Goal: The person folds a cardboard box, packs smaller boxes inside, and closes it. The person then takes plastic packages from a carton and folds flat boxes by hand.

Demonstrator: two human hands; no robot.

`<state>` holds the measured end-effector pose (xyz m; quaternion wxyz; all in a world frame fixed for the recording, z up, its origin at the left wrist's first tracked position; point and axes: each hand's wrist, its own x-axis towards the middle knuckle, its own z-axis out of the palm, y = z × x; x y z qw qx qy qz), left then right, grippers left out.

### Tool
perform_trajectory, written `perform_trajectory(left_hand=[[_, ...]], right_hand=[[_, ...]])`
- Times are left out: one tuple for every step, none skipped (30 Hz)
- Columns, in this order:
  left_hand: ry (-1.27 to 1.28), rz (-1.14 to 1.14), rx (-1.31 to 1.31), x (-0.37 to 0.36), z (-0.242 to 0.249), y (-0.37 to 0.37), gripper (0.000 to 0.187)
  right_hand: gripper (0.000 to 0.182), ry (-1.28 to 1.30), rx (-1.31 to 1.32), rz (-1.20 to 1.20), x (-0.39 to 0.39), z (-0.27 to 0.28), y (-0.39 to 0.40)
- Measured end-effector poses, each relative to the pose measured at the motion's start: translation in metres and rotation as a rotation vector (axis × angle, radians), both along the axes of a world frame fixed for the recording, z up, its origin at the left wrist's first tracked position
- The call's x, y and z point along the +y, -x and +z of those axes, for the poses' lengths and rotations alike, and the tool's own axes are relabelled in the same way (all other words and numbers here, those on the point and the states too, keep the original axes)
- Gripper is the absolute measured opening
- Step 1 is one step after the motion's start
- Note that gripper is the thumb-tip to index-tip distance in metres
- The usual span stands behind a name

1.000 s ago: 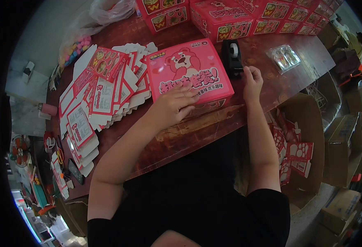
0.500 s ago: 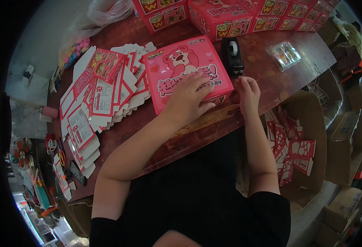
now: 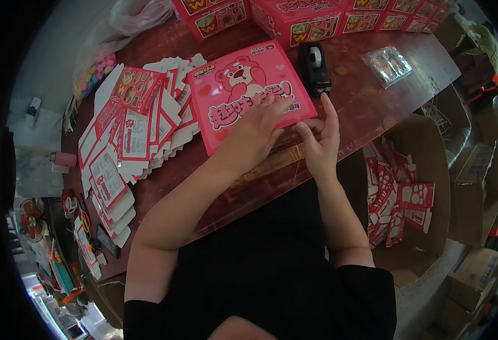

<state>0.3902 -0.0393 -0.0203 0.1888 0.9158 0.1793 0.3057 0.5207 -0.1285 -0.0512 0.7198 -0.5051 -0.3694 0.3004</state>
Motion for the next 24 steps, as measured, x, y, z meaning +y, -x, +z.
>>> perform_trajectory(left_hand=[[-0.070, -0.006, 0.047, 0.001, 0.000, 0.001, 0.046], [-0.139, -0.014, 0.095, 0.002, 0.000, 0.002, 0.046], [-0.209, -0.021, 0.142, 0.002, -0.001, 0.002, 0.046], [-0.242, -0.013, 0.156, 0.002, -0.002, 0.002, 0.046], [-0.274, -0.004, 0.170, 0.001, -0.003, 0.002, 0.046], [-0.305, 0.005, 0.183, 0.000, -0.003, 0.001, 0.046], [-0.277, 0.005, 0.160, 0.001, -0.004, 0.001, 0.044], [-0.249, 0.005, 0.136, 0.002, -0.004, 0.000, 0.042], [-0.222, 0.004, 0.112, 0.002, -0.004, -0.001, 0.041], [-0.247, 0.016, 0.132, 0.002, -0.004, -0.002, 0.043], [-0.275, 0.031, 0.151, 0.004, -0.004, -0.002, 0.046], [-0.300, 0.046, 0.172, 0.004, -0.004, -0.003, 0.048], [-0.242, 0.061, 0.178, 0.004, -0.003, -0.004, 0.049], [-0.184, 0.076, 0.186, 0.005, -0.001, -0.007, 0.049], [-0.126, 0.091, 0.194, 0.006, 0.000, -0.009, 0.050], [-0.131, 0.109, 0.178, 0.006, -0.001, -0.011, 0.051], [-0.137, 0.127, 0.162, 0.008, -0.003, -0.014, 0.053], [-0.142, 0.145, 0.146, 0.008, -0.003, -0.014, 0.055], [-0.075, 0.132, 0.050, 0.007, 0.000, -0.012, 0.053], [-0.008, 0.122, -0.047, 0.007, 0.005, -0.008, 0.051], [0.058, 0.111, -0.143, 0.007, 0.009, -0.003, 0.049], [-0.010, 0.151, -0.107, 0.008, 0.013, 0.007, 0.047], [-0.076, 0.192, -0.069, 0.008, 0.016, 0.020, 0.045], [-0.140, 0.232, -0.029, 0.008, 0.018, 0.033, 0.043]], right_hand=[[0.062, 0.005, 0.000, -0.010, 0.001, -0.001, 0.000], [0.061, 0.011, 0.000, -0.021, 0.002, -0.002, 0.000], [0.061, 0.016, 0.000, -0.032, 0.003, -0.003, -0.001], [0.060, 0.055, -0.038, -0.055, 0.003, -0.005, -0.001], [0.058, 0.095, -0.077, -0.078, 0.004, -0.006, -0.002], [0.056, 0.135, -0.115, -0.101, 0.005, -0.007, -0.003], [0.055, 0.264, -0.225, -0.127, 0.005, -0.007, -0.005], [0.053, 0.393, -0.335, -0.154, 0.004, -0.006, -0.008], [0.051, 0.523, -0.445, -0.181, 0.003, -0.006, -0.012], [0.049, 0.434, -0.452, -0.192, 0.003, -0.014, -0.018], [0.047, 0.341, -0.460, -0.203, 0.006, -0.030, -0.027], [0.045, 0.251, -0.466, -0.211, 0.008, -0.037, -0.035], [0.044, 0.179, -0.379, -0.228, 0.012, -0.038, -0.047], [0.043, 0.107, -0.292, -0.244, 0.020, -0.036, -0.059], [0.036, 0.074, -0.338, -0.338, 0.033, -0.037, -0.069], [0.033, 0.098, -0.405, -0.350, 0.047, -0.040, -0.084], [0.029, 0.121, -0.472, -0.361, 0.060, -0.048, -0.103], [0.027, 0.144, -0.539, -0.372, 0.071, -0.054, -0.118], [0.024, 0.279, -0.475, -0.322, 0.079, -0.060, -0.130], [0.022, 0.412, -0.411, -0.269, 0.087, -0.059, -0.137], [0.021, 0.543, -0.345, -0.213, 0.092, -0.060, -0.142], [0.020, 0.496, -0.229, -0.145, 0.094, -0.061, -0.147], [0.018, 0.451, -0.113, -0.076, 0.093, -0.052, -0.146], [0.017, 0.407, 0.004, -0.008, 0.092, -0.049, -0.144]])
